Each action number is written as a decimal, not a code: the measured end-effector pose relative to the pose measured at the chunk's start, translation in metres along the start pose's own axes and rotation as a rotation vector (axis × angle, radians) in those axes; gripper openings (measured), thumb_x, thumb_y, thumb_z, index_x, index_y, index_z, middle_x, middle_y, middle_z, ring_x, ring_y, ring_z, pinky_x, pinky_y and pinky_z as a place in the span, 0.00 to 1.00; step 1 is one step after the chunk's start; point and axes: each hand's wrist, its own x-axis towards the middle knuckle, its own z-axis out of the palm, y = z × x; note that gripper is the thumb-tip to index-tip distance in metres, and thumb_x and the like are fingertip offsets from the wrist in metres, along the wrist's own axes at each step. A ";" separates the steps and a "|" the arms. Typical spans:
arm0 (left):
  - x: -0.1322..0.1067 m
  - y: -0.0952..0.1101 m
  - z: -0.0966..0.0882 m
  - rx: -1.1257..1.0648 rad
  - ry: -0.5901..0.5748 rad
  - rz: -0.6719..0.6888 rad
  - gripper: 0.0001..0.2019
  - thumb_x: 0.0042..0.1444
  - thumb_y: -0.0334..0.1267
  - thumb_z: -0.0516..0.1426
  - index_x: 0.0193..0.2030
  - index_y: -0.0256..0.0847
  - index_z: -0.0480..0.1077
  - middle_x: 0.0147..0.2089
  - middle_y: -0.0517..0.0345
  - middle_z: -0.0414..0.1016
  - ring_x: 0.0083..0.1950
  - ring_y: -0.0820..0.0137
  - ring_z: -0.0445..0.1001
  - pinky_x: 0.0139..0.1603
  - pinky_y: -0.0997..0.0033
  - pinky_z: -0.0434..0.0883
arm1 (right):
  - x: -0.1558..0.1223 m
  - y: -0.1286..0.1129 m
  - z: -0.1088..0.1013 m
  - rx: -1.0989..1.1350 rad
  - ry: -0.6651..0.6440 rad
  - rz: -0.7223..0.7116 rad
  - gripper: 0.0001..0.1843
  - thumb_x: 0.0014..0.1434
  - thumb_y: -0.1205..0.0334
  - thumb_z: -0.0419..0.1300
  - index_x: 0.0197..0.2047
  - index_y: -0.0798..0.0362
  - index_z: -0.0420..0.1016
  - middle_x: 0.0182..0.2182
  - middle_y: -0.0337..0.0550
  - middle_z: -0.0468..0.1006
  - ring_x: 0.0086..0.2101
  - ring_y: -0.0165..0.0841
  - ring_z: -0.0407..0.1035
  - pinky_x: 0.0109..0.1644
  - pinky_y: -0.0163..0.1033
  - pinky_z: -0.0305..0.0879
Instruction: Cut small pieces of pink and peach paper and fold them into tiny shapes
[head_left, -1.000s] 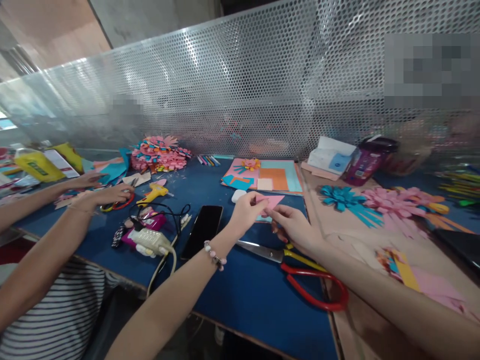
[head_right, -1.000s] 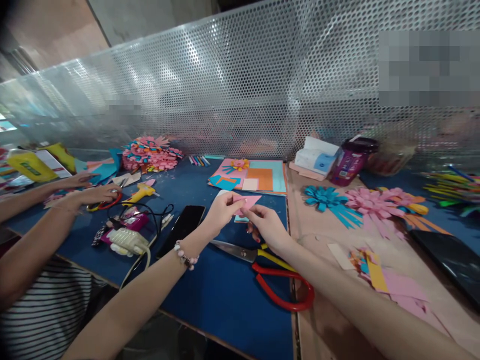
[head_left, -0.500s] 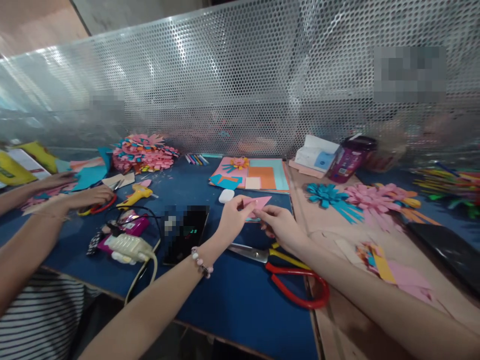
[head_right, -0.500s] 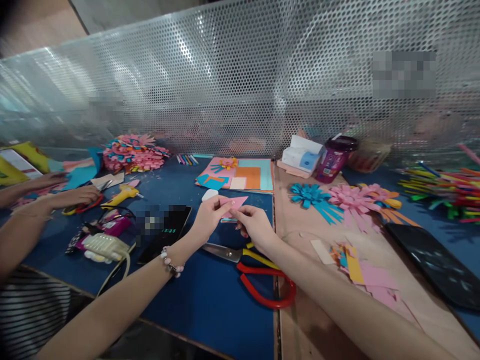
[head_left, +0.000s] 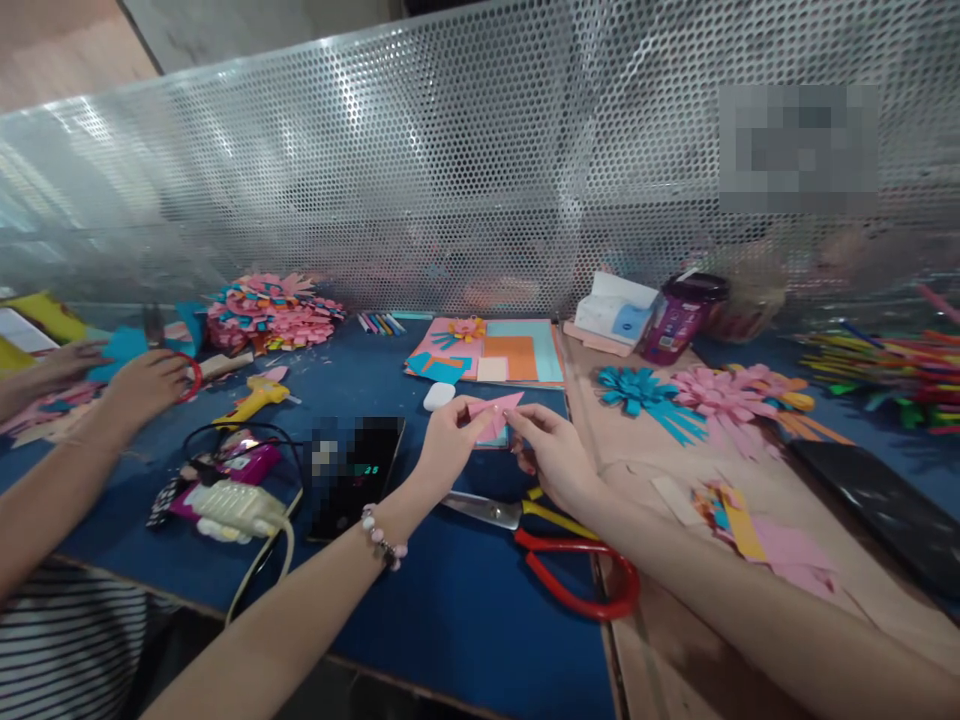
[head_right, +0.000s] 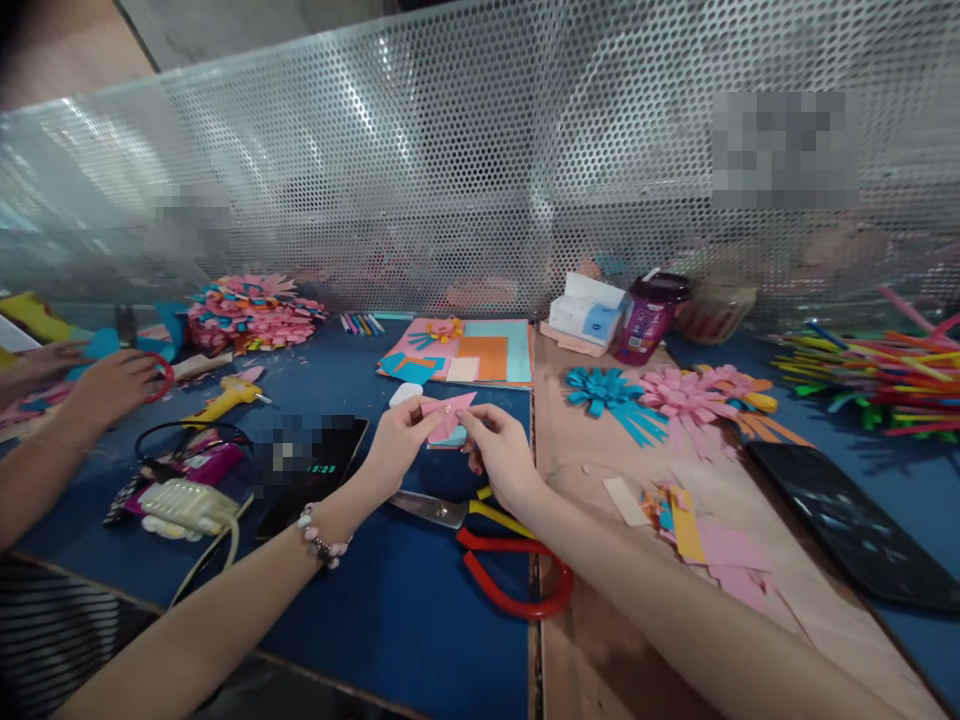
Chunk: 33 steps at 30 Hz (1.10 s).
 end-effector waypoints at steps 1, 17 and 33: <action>0.000 0.000 0.000 0.002 -0.003 -0.003 0.10 0.50 0.42 0.57 0.34 0.37 0.72 0.29 0.58 0.71 0.30 0.73 0.67 0.32 0.75 0.63 | 0.000 0.000 0.000 0.006 0.005 0.000 0.15 0.49 0.51 0.62 0.33 0.54 0.68 0.16 0.30 0.62 0.14 0.22 0.55 0.11 0.26 0.47; -0.002 0.012 -0.004 -0.068 -0.239 -0.073 0.07 0.49 0.38 0.58 0.30 0.36 0.69 0.28 0.61 0.68 0.31 0.76 0.65 0.33 0.77 0.63 | -0.003 0.001 -0.003 -0.345 0.002 -0.276 0.10 0.57 0.54 0.55 0.36 0.52 0.69 0.29 0.38 0.68 0.28 0.28 0.62 0.31 0.33 0.60; -0.004 0.022 -0.005 -0.624 -0.093 -0.346 0.08 0.45 0.35 0.60 0.31 0.37 0.67 0.31 0.60 0.71 0.31 0.77 0.68 0.33 0.77 0.66 | -0.013 0.002 0.003 -0.494 -0.193 -0.527 0.22 0.56 0.62 0.56 0.53 0.49 0.57 0.47 0.47 0.63 0.39 0.32 0.64 0.37 0.37 0.67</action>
